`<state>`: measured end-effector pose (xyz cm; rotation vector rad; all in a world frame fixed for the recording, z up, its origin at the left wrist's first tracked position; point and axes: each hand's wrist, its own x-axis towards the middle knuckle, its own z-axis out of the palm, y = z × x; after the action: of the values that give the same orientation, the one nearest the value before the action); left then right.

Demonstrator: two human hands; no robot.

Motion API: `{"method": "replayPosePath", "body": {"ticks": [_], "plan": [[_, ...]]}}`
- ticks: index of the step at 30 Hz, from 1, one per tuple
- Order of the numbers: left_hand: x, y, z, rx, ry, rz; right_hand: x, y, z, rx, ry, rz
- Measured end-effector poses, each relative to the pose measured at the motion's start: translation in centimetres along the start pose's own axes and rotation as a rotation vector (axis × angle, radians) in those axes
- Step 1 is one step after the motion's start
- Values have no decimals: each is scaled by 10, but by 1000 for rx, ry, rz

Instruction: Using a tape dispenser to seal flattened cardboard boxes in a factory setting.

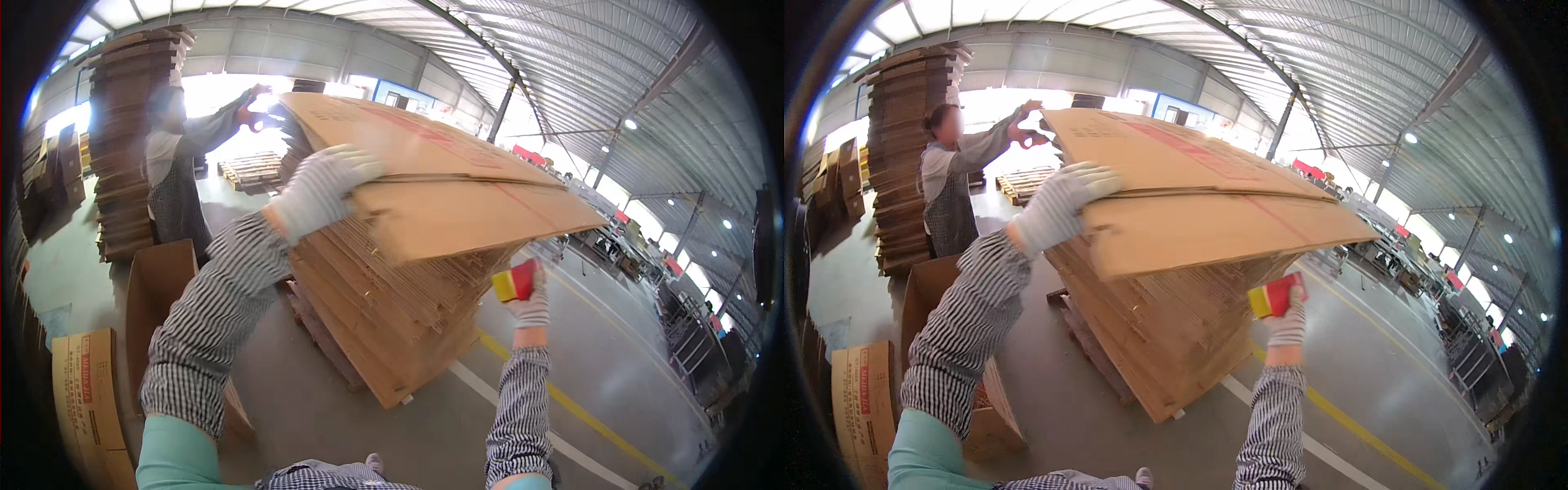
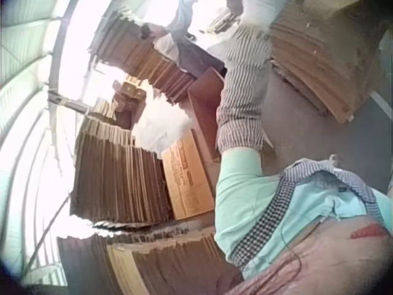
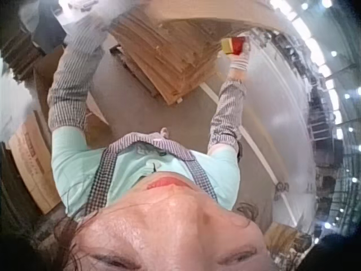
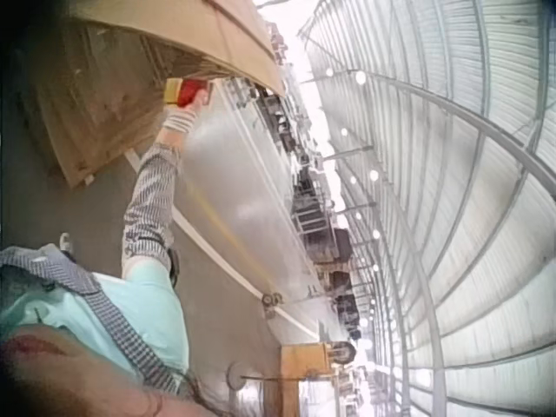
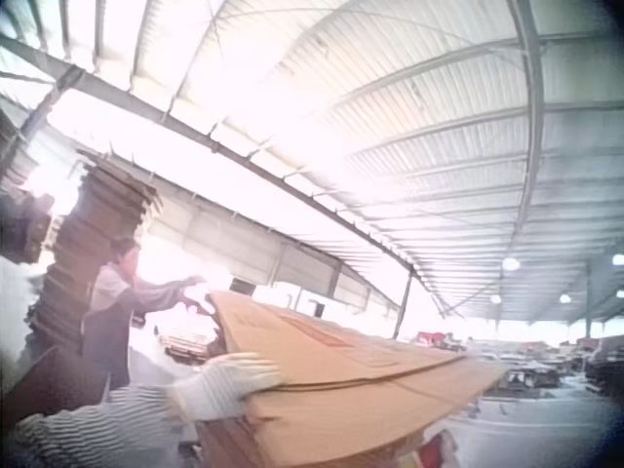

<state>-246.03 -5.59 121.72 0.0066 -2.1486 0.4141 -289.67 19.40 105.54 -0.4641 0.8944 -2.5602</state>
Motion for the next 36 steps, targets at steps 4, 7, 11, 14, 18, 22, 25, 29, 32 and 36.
{"method": "replayPosePath", "body": {"ticks": [4,7,11,14,18,22,25,29,32,36], "plan": [[-112,-44,-68,-147,41,-89,-44,44,76,-66,207,203],[-165,-59,-93,-352,75,-220,-56,53,99,-23,113,256],[-169,-41,-99,-402,90,-206,-72,15,102,-33,17,48],[-192,-47,-122,-221,67,-204,-78,38,119,-20,-43,37],[-199,-12,-143,-157,97,-195,-80,32,126,-42,-29,7],[-255,6,-155,-117,145,-266,-86,71,122,-56,-23,82],[-283,26,-181,-180,90,-396,-105,60,106,-114,-69,96],[-353,39,-208,-101,20,-445,-143,64,96,-187,-97,172],[-446,58,-236,1,-45,-480,-193,121,69,-234,-47,306],[-381,85,-248,62,-64,-575,-141,97,84,-338,-40,453]]}}
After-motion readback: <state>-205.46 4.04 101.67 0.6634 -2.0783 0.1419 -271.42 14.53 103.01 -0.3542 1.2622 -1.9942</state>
